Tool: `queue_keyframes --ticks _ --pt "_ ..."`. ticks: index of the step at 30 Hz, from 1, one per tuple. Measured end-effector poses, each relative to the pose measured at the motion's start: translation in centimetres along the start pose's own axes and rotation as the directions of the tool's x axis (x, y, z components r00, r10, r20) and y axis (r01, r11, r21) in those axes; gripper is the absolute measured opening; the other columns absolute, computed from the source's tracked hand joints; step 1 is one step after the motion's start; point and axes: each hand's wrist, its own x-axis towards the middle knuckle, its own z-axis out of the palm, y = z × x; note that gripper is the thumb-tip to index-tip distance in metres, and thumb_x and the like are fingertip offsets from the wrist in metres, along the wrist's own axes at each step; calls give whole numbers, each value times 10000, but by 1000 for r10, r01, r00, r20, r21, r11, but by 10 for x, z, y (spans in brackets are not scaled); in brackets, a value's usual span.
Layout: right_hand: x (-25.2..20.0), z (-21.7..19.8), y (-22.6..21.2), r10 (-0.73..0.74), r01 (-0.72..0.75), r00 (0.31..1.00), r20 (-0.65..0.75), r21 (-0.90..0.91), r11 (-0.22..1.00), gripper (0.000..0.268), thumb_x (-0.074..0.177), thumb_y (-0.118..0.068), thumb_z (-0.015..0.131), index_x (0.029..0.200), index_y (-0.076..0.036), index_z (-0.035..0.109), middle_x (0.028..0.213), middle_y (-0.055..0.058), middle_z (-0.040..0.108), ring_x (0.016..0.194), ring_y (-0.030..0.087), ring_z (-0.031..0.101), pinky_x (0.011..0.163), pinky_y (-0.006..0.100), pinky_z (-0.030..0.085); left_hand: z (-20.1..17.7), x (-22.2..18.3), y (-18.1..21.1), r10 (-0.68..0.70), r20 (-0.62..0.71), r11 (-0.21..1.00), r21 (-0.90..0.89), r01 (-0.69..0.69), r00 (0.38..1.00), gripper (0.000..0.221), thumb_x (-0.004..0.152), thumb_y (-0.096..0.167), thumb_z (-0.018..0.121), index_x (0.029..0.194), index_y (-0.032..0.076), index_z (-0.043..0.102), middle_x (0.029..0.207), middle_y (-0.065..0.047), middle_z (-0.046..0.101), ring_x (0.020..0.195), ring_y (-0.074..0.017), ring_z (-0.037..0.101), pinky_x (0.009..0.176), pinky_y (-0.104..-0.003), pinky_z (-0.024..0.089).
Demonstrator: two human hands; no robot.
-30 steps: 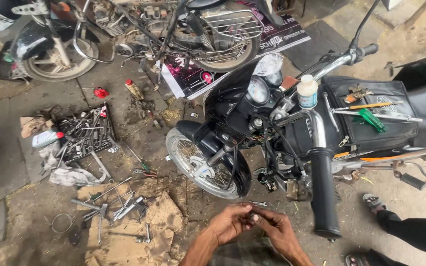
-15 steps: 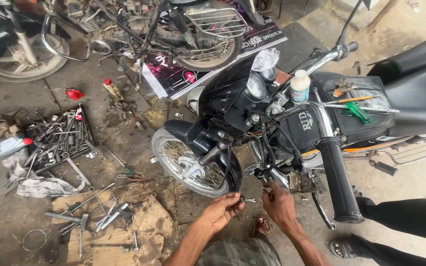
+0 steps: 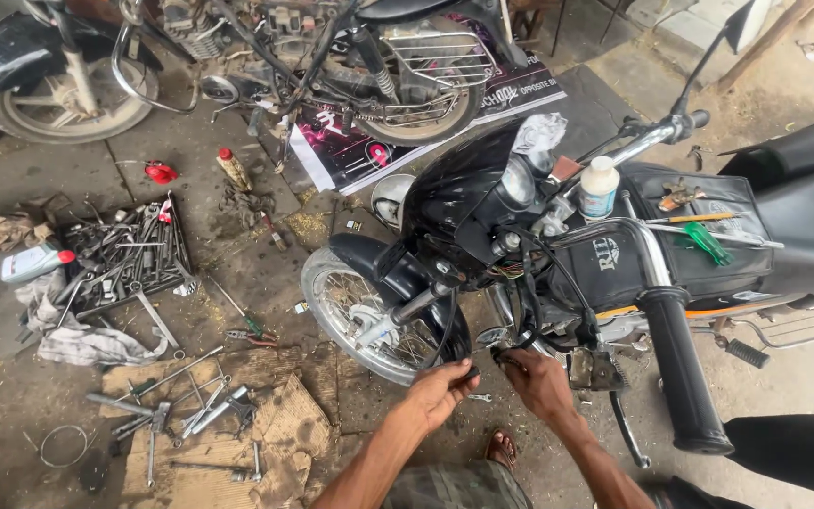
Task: The person works on the handlebar area of a motorcycle, first holding a small bottle and applying its contents to a component near the front of the bike, then manipulating small parts of the lever assembly by hand, and finally using a screwdriver-like tool on the assembly while standing beside the motorcycle.
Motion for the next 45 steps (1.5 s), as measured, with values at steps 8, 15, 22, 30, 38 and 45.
queue_keyframes --ticks 8,15,22,30,38,45 --pt "-28 -35 -13 217 -339 926 309 429 837 375 856 -324 776 1161 -106 769 958 63 802 760 157 718 681 317 575 13 27 -21 90 -44 990 111 -85 995 238 850 149 830 917 -35 696 809 -114 717 622 -195 685 606 -283 622" --pt "-35 -56 -27 203 -314 933 298 393 864 381 838 -326 784 1153 -113 764 930 57 789 776 161 710 697 313 566 40 5 -23 145 -78 973 194 -127 986 236 825 136 855 845 -29 687 788 -111 711 585 -181 673 557 -262 623" --pt "-35 -54 -27 186 -298 934 304 377 877 350 858 -338 747 1134 -123 766 989 40 785 788 163 741 705 327 612 54 -28 -8 131 -11 965 230 -125 991 144 812 41 809 869 -58 721 868 -169 740 677 -205 731 630 -253 665" --pt "-35 -53 -29 176 -279 945 276 398 874 389 841 -330 782 1145 -88 764 978 79 805 840 175 754 754 332 614 45 -10 -28 170 -79 984 74 -164 982 93 847 -13 786 883 -77 729 909 -180 767 739 -226 749 689 -266 667" --pt "-35 -65 -26 171 -311 933 317 472 825 328 850 -286 766 1115 -94 790 942 61 814 787 160 739 715 326 602 53 -33 -21 189 79 936 286 -203 979 110 852 -4 792 917 -64 726 887 -158 762 745 -200 745 720 -259 661" --pt "-33 -73 -36 185 -328 922 341 430 841 306 855 -298 762 1091 -109 808 896 52 809 737 156 708 675 344 579 54 -27 -18 213 63 876 429 -219 975 131 855 11 801 960 -49 748 875 -131 763 664 -153 667 604 -235 583"
